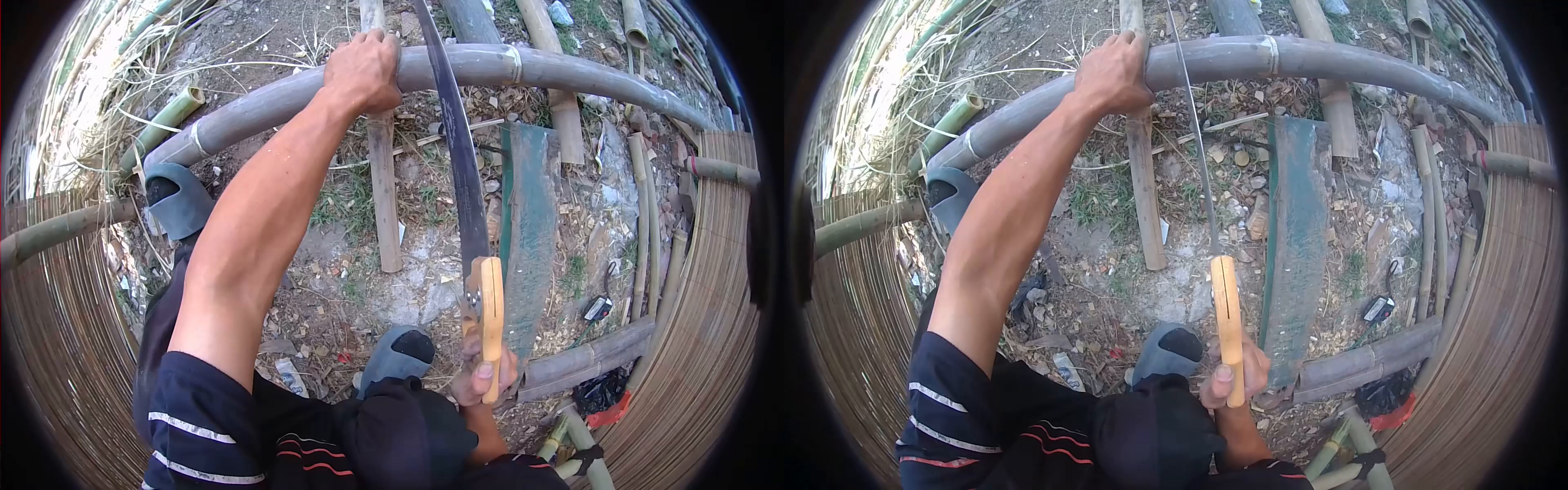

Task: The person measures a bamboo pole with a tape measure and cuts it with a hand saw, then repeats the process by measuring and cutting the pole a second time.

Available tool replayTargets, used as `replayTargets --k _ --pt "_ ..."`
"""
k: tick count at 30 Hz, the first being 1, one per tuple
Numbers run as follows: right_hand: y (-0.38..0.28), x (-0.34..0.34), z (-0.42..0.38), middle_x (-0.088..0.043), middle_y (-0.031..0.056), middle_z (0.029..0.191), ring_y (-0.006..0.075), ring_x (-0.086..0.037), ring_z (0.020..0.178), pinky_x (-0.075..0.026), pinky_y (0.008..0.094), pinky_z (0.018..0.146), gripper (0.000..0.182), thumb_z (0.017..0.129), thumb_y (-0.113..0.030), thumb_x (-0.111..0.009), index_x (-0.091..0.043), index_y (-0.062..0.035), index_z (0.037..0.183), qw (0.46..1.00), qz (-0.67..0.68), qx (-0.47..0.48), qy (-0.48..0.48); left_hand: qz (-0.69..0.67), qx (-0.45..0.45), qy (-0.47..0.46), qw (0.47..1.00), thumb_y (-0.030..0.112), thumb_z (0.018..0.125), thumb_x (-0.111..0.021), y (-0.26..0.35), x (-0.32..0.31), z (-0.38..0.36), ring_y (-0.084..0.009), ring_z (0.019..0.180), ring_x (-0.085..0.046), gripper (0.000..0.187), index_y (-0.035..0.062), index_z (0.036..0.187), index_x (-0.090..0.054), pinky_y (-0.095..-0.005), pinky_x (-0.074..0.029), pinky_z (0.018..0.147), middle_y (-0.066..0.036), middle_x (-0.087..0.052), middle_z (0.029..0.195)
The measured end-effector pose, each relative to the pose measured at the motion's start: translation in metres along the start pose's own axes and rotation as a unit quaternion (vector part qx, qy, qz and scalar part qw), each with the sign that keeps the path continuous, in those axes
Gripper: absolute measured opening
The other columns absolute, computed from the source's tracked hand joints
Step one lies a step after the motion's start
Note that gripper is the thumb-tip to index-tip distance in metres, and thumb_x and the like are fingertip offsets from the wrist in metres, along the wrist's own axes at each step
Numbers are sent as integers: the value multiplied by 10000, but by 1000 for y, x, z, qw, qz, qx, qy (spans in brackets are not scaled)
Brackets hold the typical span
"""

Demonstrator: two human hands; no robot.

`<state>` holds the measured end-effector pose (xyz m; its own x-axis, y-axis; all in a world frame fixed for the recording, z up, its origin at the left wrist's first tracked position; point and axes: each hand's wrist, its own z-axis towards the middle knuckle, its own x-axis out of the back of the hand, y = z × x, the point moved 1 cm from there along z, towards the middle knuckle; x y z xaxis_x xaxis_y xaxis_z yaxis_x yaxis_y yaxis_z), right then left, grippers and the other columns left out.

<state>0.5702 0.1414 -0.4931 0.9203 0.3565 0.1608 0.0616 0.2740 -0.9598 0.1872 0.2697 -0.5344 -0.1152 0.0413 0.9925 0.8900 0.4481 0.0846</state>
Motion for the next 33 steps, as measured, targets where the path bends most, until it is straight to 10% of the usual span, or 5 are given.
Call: replayTargets --k 7,12,20,27,33 --pt "8 -97 166 -429 61 556 150 -430 466 -326 354 458 322 1032 -180 -611 -530 -22 763 998 59 -24 -12 -22 1 -68 997 227 746 -795 -5 10 4 -331 1260 -646 587 13 1270 -638 -447 -570 1032 -189 -645 1318" --pt "3 7 0 -603 143 655 213 -590 533 -497 347 522 432 942 -303 -541 -634 106 836 1000 -11 -19 -9 -18 -12 -27 999 290 716 -868 -7 -1 8 -329 1164 -676 585 42 1187 -627 -462 -572 988 -155 -661 1189" --pt "13 -91 151 -489 55 609 151 -475 479 -341 353 466 279 990 -144 -593 -541 5 760 998 49 -33 -4 -51 1 -51 997 241 705 -824 -1 19 1 -409 1125 -696 570 24 1200 -642 -486 -586 942 -232 -696 1192" --pt "-4 -4 0 -574 112 643 193 -557 521 -484 339 529 402 936 -278 -542 -611 95 804 999 9 -37 -4 -23 4 -5 1000 190 725 -760 -4 8 5 -409 1130 -699 556 23 1239 -626 -477 -594 929 -235 -702 1178" --pt "2 -101 171 -450 58 580 179 -441 438 -340 356 451 304 1010 -134 -612 -521 -15 746 998 47 -23 -20 -34 -5 -38 999 229 733 -782 -1 16 3 -406 1148 -695 581 26 1254 -628 -481 -586 952 -238 -696 1223"
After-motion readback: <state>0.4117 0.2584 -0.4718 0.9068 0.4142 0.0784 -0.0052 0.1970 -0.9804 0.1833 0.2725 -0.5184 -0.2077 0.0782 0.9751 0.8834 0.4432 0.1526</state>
